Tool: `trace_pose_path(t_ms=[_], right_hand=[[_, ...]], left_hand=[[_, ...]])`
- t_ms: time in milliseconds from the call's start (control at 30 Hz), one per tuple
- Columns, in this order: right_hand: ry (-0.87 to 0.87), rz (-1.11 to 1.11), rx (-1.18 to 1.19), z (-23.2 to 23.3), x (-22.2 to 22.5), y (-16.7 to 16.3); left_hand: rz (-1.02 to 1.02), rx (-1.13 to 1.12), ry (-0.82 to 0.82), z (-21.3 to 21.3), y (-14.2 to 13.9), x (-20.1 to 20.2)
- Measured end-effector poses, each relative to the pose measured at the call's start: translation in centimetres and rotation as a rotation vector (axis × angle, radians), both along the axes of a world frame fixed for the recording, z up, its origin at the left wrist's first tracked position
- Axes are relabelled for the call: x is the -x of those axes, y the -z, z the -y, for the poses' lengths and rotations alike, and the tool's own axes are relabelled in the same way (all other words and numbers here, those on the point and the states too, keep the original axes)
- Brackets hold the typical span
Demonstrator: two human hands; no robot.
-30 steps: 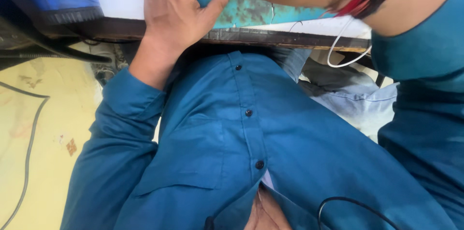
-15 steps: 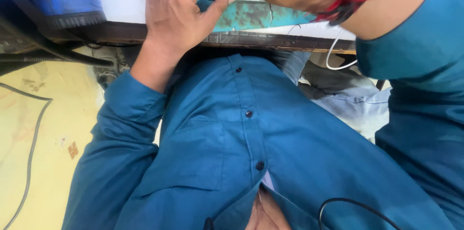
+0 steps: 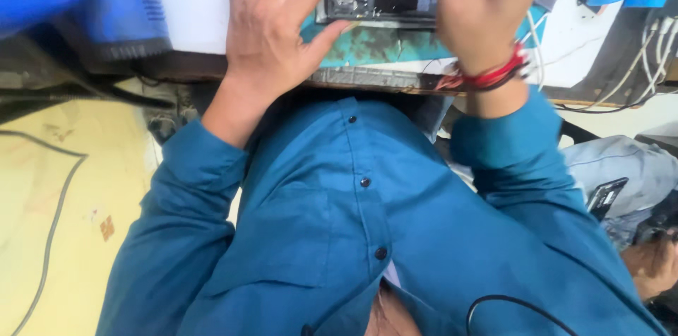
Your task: The person handles a disassembled smartphone, connects a charging cable, and uses a red probe to test internal components on the motherboard. The device remains open throughout the clip.
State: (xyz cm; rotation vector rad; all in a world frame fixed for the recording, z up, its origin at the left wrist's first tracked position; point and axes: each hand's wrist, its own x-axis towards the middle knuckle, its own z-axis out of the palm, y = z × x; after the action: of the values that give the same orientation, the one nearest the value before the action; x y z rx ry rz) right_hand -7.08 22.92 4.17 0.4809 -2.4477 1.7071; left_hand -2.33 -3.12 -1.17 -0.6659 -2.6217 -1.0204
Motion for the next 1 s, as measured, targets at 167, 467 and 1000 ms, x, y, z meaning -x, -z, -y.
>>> trace_pose_path(t_ms=[167,467,1000], right_hand=[[0.063,-0.161,0.091,0.5,-2.8,3.6],[0.026,-0.105,0.076,0.9,-3.4,3.2],[-0.083,-0.429,-0.738,1.8,-1.6,-4.2]], left_hand=[[0.003,0.022,0.005,0.0,0.0,-0.1],[0.004,0.024,-0.003,0.0,0.0,-0.4],[-0.008,0.019,-0.004,0.0,-0.3,-0.2]])
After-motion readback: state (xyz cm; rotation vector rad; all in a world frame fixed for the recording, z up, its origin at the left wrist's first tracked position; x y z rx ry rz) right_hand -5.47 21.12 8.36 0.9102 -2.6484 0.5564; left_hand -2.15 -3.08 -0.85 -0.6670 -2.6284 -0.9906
